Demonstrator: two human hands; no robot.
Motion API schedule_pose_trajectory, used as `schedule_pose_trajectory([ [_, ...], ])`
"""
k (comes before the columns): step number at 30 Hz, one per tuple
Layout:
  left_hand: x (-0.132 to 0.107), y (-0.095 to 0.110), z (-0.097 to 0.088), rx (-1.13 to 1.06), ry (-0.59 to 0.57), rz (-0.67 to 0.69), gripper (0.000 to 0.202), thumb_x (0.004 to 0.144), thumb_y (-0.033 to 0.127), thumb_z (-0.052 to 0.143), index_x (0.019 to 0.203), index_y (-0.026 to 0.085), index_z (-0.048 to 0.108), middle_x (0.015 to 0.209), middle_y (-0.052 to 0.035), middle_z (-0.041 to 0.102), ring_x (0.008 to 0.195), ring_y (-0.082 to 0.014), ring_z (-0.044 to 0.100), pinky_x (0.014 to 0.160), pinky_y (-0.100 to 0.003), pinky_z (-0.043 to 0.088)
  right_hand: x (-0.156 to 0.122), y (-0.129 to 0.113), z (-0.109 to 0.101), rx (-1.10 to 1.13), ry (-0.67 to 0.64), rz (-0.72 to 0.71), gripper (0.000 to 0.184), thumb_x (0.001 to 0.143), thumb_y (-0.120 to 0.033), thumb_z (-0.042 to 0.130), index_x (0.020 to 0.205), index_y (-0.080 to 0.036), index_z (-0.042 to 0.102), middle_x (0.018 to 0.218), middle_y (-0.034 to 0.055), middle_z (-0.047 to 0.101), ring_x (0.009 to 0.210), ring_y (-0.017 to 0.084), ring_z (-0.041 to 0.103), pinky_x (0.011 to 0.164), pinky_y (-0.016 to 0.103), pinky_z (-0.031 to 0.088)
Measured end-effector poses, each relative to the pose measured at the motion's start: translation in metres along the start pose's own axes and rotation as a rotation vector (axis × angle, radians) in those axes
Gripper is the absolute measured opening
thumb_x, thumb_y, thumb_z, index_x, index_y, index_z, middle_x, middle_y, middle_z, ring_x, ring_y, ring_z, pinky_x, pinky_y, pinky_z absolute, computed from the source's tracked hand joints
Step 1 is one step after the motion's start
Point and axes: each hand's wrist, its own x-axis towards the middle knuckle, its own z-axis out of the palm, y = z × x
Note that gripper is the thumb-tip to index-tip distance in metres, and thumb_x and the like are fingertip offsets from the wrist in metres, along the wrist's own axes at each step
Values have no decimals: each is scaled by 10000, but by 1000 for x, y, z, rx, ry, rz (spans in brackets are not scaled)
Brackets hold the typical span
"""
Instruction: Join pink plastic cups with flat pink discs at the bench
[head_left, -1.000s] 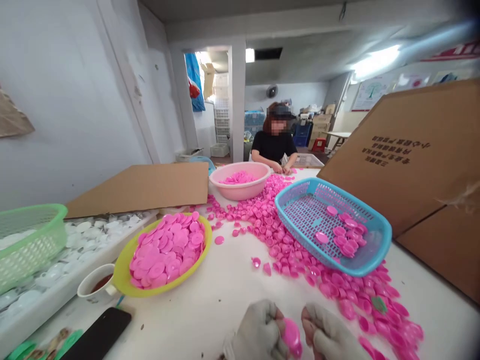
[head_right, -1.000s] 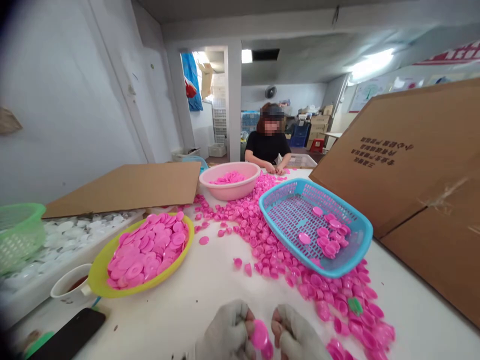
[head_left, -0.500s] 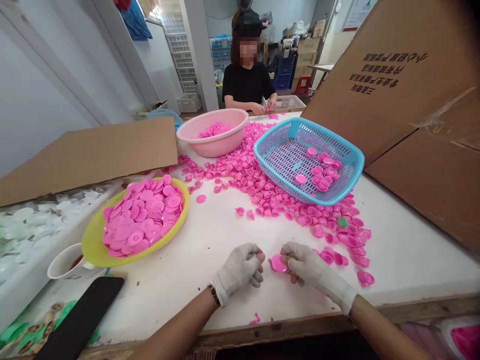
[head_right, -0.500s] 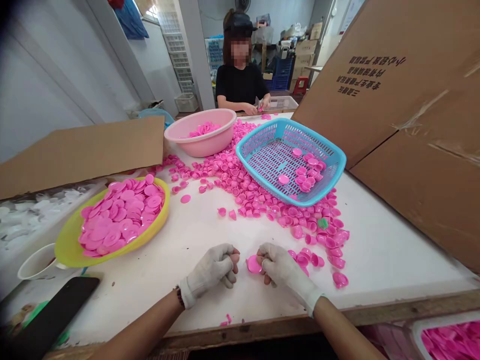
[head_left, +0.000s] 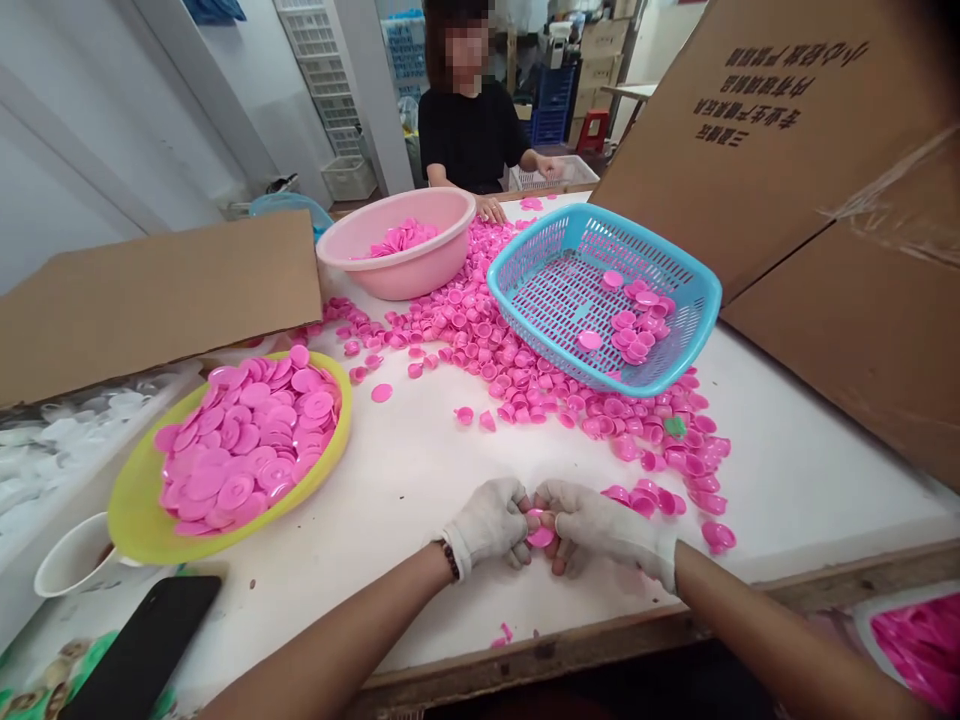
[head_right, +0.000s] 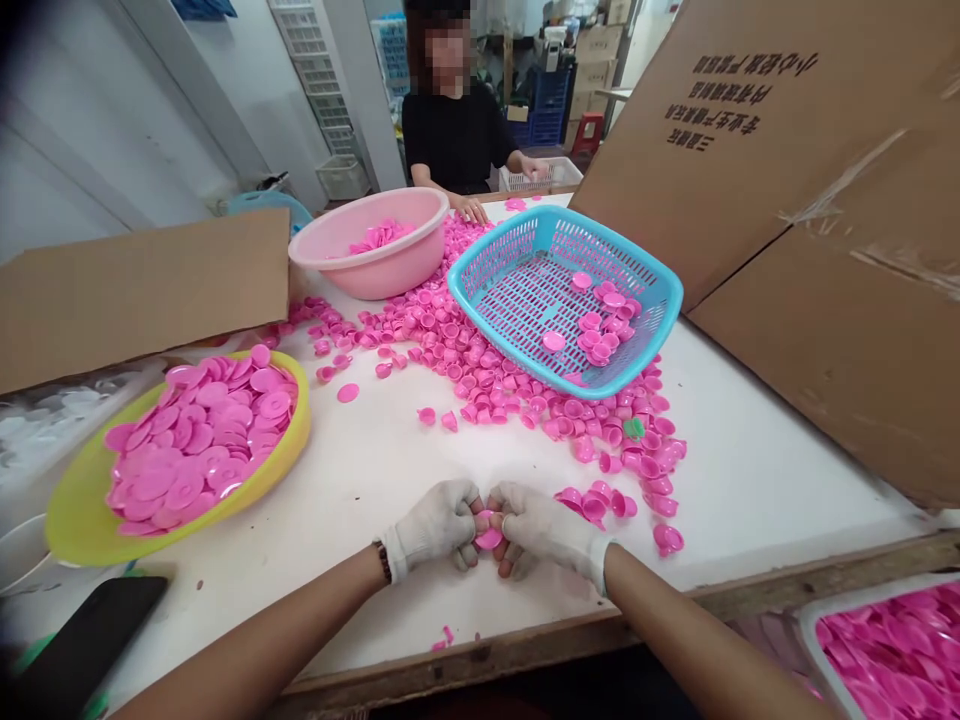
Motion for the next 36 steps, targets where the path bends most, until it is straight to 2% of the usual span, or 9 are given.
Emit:
schedule_pose_trajectory([
  [3,-3,-2,0,19,30,24,123,768,251,551,785,177,454,476,37,552,412,-116,556,403,-204,443,-1,-4,-2,25,-50,3,119,849,-311,465,863,-195,444,657,-4,633,540,131,652,517,254,537],
  [8,-10,-4,-3,152,8,158,170,672,206,586,801,182,479,560,36,562,480,-108,556,425,-180,402,0,-1,4,44,54,14,54,839,-254,435,838,-200,427,632,-20,623,485,116,628,458,217,506],
  [15,-6,8,0,259,43,76,264,624,215,620,804,205,428,543,72,488,400,-110,516,358,-181,336,4,1,9,8,91,20,72,863,-205,399,913,-202,450,579,-46,588,405,84,578,389,151,425],
  [20,-13,2,-4,294,59,172,298,664,292,635,885,195,460,586,75,499,393,-84,460,388,-194,334,6,-2,7,-58,74,-21,54,824,-160,403,838,-201,434,510,-59,561,345,76,523,381,153,398],
  [23,-17,4,-24,408,250,341,255,720,327,614,909,189,511,605,54,521,517,-111,501,513,-225,392,-5,-21,-10,47,195,-282,53,772,-180,447,813,-205,424,546,-35,577,444,109,588,440,189,447],
  [27,-7,19,-65,601,679,523,134,799,256,514,897,183,568,877,-41,603,734,-153,562,701,-275,436,-26,-57,-38,393,456,-719,266,781,-306,460,1023,-229,380,922,50,638,708,144,664,607,260,515],
  [31,17,30,-94,701,741,535,195,773,145,489,927,192,599,1013,-70,577,857,-176,560,769,-283,433,-12,-68,-37,99,490,-646,151,763,-265,464,899,-204,444,770,1,581,556,110,595,479,210,440],
  [33,25,30,-97,691,727,512,167,755,131,504,877,191,601,957,-61,588,844,-181,558,773,-291,430,7,-64,-25,-140,494,-566,41,762,-210,439,789,-195,467,695,-21,532,512,88,547,461,194,403],
  [36,26,23,-93,653,748,509,106,783,159,495,838,182,581,887,-54,608,834,-179,567,793,-304,435,39,-64,-7,-258,533,-515,69,803,-218,428,762,-199,479,643,-32,491,467,76,482,459,200,368],
])
